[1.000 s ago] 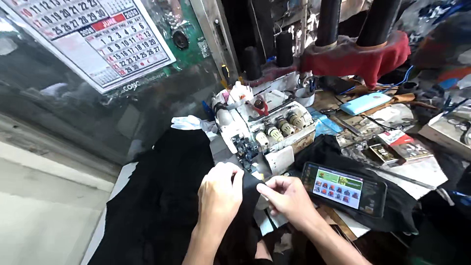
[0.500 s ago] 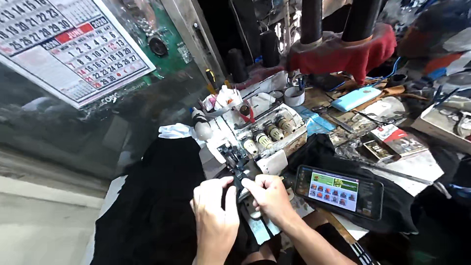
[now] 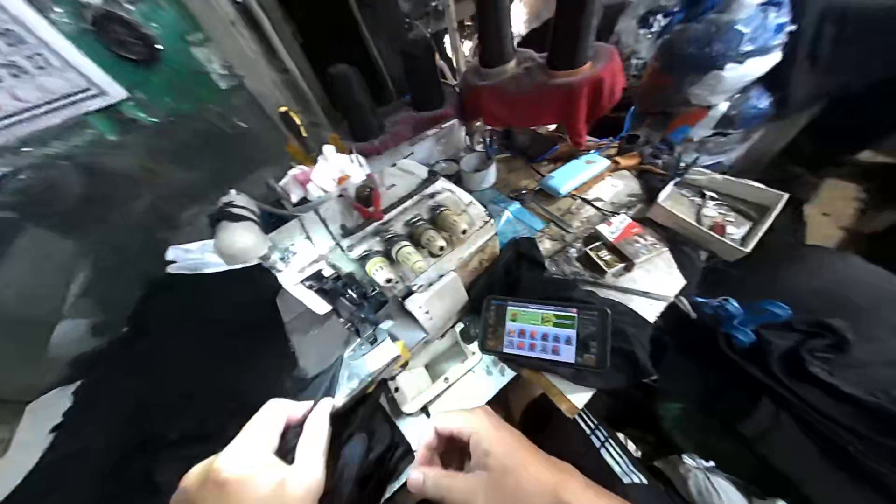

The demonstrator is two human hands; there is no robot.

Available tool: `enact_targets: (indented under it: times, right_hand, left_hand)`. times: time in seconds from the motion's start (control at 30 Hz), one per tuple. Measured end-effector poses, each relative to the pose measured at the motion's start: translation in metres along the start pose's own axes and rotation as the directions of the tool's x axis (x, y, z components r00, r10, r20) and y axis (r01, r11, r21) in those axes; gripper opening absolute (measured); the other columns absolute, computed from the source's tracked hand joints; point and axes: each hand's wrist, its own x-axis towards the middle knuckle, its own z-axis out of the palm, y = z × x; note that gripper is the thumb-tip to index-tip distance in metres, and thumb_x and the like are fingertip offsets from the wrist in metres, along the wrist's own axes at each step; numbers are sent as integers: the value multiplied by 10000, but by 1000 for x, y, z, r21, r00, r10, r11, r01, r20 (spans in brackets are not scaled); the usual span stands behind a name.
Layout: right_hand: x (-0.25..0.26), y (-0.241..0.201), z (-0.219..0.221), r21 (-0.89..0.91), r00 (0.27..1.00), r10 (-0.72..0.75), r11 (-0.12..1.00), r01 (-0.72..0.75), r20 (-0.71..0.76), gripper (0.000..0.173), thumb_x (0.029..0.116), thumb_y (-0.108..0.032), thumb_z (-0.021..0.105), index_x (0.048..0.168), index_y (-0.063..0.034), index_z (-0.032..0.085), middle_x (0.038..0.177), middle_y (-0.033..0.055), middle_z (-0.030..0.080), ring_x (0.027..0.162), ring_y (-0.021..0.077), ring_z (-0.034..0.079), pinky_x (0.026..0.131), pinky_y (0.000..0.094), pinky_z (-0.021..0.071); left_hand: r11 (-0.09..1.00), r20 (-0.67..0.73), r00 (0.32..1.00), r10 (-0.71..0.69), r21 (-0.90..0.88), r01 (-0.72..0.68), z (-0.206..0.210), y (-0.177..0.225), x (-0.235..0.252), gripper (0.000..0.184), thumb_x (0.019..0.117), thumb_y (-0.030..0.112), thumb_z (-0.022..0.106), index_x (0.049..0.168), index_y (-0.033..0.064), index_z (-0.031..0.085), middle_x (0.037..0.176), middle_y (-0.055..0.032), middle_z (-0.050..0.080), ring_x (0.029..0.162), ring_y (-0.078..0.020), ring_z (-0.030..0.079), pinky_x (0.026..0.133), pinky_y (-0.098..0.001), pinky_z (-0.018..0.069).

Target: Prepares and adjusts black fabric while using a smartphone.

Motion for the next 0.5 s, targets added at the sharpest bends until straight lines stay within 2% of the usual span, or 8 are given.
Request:
enact_targets:
  times: [0.07,0.17,0.2,0.27,0.3,0.37,0.43,0.5]
  right_hand:
    - [-6,2,2,-39,998,28,999,-26,52,198,998,-238,677,1019,-41,686,861,46,689,742,128,660,677,319,575]
    - [-6,5,5,-213,981,62,977,-22,183,228,1007,-278,655,1046,-58,696,891,72,713,796,181,697,742,428,588]
    - [-9,3,3,-258,970,82,966,-21,227,231,1008,-295,648,1062,-79,707,909,64,718,815,187,700,753,452,586]
    - [-17,-1,-7,-309,953,143,949,-56,268,226,999,-324,652,1093,-132,726,960,25,732,868,166,706,792,456,595]
    - [-21,-3,-9,-311,953,162,947,-78,255,228,996,-320,655,1108,-135,727,978,23,735,881,164,708,807,459,595]
    - [-23,-3,1,-299,966,174,948,-112,189,281,999,-327,658,1187,-127,717,1036,31,742,919,165,715,850,455,599]
    - [-15,-5,28,-314,980,139,945,-89,141,450,982,-390,681,1304,-76,667,1128,92,735,1011,221,717,919,493,585]
    - [-6,-8,55,-333,984,85,943,-28,158,532,934,-485,701,1227,-41,682,1161,154,702,1061,294,696,922,542,567]
  left_hand:
    - [998,10,998,56,-17,-56,15,41,2,287,985,352,646,1009,95,774,879,-71,763,761,-216,736,658,-479,594]
    - [995,32,998,52,-84,-49,41,87,14,431,1017,316,592,1335,40,681,872,-165,746,738,-334,720,703,-585,566]
    - [989,46,997,69,-136,-62,37,83,15,442,1021,310,587,1365,42,661,862,-154,736,699,-298,695,675,-551,568]
    - [949,63,987,145,-291,-121,12,61,11,377,1016,278,618,1315,59,688,985,-71,767,765,-115,710,715,-355,615]
    - [901,59,981,183,-410,-143,-1,51,8,371,1015,206,633,1326,7,667,1068,-91,761,811,-78,704,747,-294,607]
    - [796,-15,975,220,-576,-188,-16,48,0,365,1006,61,616,1335,-97,609,1221,-149,719,953,-82,719,851,-268,614]
    - [727,-157,966,204,-637,-257,-22,66,-5,344,991,-17,592,1311,-141,595,1255,-146,705,1042,-94,713,906,-275,611]
    - [702,-294,937,190,-626,-339,-29,85,-4,323,990,-40,574,1291,-154,598,1269,-145,697,1122,-126,694,971,-297,591]
